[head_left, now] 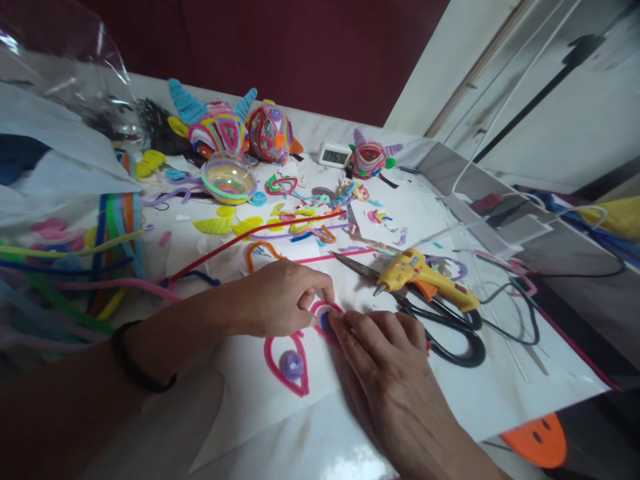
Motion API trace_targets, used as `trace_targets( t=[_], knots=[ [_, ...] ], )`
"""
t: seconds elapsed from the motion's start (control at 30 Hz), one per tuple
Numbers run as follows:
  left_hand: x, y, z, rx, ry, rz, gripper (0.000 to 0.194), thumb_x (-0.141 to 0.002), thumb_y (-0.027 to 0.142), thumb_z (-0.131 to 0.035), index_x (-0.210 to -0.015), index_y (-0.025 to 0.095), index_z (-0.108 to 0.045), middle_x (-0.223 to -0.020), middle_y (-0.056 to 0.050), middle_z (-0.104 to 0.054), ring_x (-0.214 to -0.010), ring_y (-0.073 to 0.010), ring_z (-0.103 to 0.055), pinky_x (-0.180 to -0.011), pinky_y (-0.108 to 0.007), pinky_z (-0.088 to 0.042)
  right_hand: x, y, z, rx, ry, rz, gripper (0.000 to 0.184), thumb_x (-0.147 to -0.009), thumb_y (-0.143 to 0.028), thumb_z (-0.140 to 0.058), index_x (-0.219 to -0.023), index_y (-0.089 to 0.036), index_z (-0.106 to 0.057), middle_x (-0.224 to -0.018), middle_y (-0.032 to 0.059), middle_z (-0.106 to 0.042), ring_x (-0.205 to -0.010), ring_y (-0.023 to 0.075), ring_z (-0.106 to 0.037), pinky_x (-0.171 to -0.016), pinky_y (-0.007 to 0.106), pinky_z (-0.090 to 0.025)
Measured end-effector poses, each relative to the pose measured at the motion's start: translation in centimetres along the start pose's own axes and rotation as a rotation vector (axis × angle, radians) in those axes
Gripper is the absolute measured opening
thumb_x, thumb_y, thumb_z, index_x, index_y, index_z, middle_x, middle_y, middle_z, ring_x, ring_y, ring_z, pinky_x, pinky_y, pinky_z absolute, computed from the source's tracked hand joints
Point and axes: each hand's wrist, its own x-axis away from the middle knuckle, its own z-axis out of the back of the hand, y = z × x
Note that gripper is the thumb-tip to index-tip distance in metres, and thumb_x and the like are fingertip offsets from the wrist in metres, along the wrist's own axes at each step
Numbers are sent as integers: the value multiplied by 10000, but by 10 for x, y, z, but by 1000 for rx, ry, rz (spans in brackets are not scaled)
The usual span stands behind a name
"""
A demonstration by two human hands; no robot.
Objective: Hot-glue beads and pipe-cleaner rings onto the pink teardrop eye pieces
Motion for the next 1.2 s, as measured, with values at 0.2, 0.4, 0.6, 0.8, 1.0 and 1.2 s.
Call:
trace_targets(
  t=[0.2,0.4,0.6,0.8,1.0,1.2],
  knots=[
    [0,0,1,2,6,4,242,-665,109,-587,-869,226,-644,-615,77,-527,-562,-84,-481,-519,-199,-305,0,-1,-1,8,3,1,297,-923,-154,-468,-1199,-122,-573,-1038,75,-672,-840,234,-504,-736,421,-334],
    [-1,1,0,2,0,4,249,-665,103,-589,-878,220,-644,-609,78,-523,-559,-83,-476,-519,-199,-307,-1,-1,-1,0,8,-4,284,-934,-153,-441,-1179,-142,-584,-1049,73,-674,-843,233,-514,-742,424,-336],
    [0,0,0,6,-4,0,263,-670,100,-582,-894,219,-649,-614,75,-527,-568,-85,-484,-536,-202,-320,-1,-1,0,11,1,0,290,-918,-150,-480,-1187,-123,-583,-1040,81,-668,-843,234,-512,-739,422,-345],
    [-1,-1,1,3,-3,4,289,-662,91,-580,-908,224,-654,-627,75,-540,-573,-84,-489,-533,-200,-324,1,1,0,17,16,9,316,-933,-160,-447,-1223,-132,-569,-1042,84,-668,-837,235,-505,-724,412,-331],
    [-1,0,1,-3,-9,5,271,-670,110,-583,-906,222,-653,-628,73,-542,-570,-86,-491,-527,-199,-319,3,1,2,23,26,20,332,-930,-157,-456,-1242,-109,-558,-1055,100,-673,-855,240,-515,-746,420,-334],
    [-1,1,1,13,-17,18,265,-680,129,-573,-913,224,-658,-634,66,-550,-569,-91,-497,-529,-201,-318,15,4,8,-73,99,6,253,-892,-111,-500,-1117,-154,-608,-1030,95,-670,-902,228,-554,-778,410,-353]
  ],
)
